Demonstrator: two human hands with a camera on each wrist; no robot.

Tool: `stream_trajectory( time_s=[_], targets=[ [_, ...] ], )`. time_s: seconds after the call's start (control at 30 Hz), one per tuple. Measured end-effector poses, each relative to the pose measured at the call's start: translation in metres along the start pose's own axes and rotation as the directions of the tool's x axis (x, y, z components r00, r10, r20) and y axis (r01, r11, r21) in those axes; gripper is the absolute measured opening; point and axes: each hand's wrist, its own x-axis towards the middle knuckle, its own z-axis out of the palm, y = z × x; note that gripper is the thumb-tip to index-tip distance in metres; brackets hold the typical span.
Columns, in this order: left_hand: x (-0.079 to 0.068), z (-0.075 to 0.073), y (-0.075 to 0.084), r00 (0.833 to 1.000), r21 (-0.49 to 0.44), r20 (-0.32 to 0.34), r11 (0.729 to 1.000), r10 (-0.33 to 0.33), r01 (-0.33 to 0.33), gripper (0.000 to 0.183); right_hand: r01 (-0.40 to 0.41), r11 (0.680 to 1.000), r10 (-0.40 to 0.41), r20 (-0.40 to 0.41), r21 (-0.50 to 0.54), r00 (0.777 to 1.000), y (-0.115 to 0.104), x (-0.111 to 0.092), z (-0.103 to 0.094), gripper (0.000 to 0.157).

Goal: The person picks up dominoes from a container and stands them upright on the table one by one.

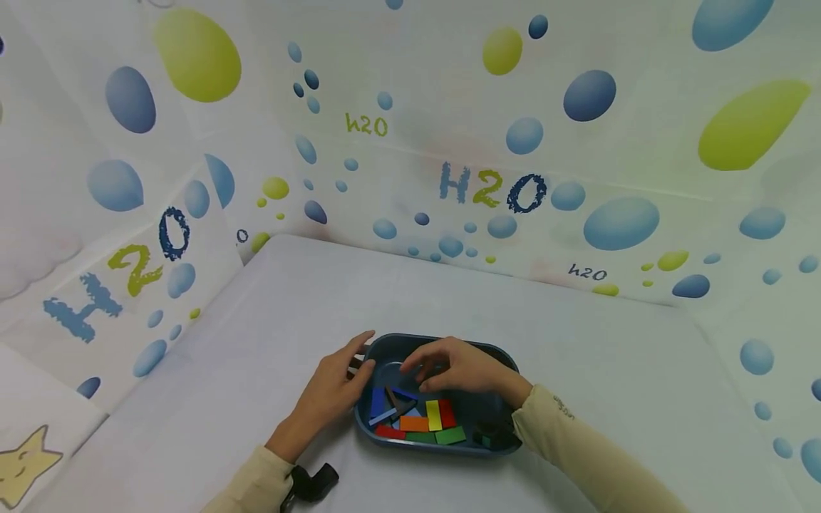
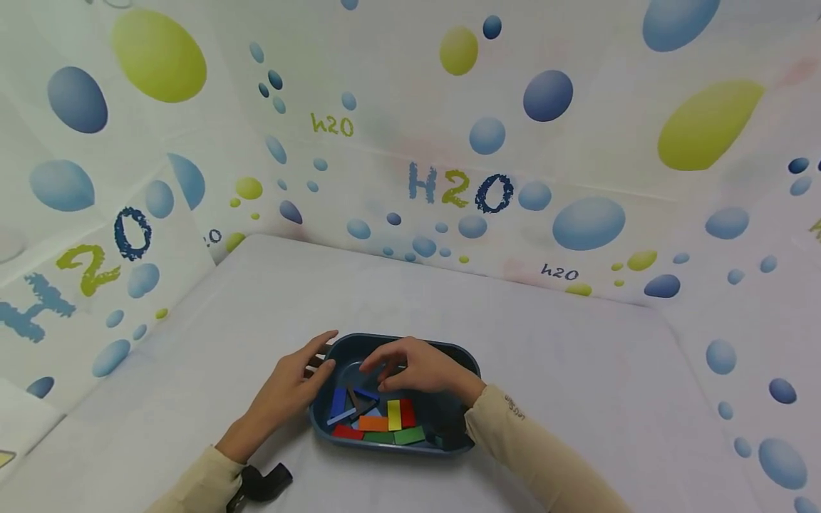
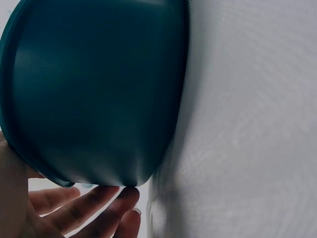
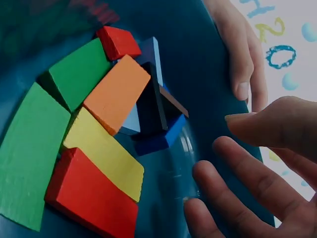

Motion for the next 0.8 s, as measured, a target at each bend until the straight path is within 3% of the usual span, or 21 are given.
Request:
stream_trajectory(
  time_s=[0.8],
  targets=[
    [0.0, 0.001, -0.002, 0.999, -0.028, 0.026, 0.999, -0.032, 0.032, 0.047, -0.132, 0.991, 0.133, 0.057, -0.022, 0.989, 0.01, 0.007, 0.01, 0.03]
  ],
)
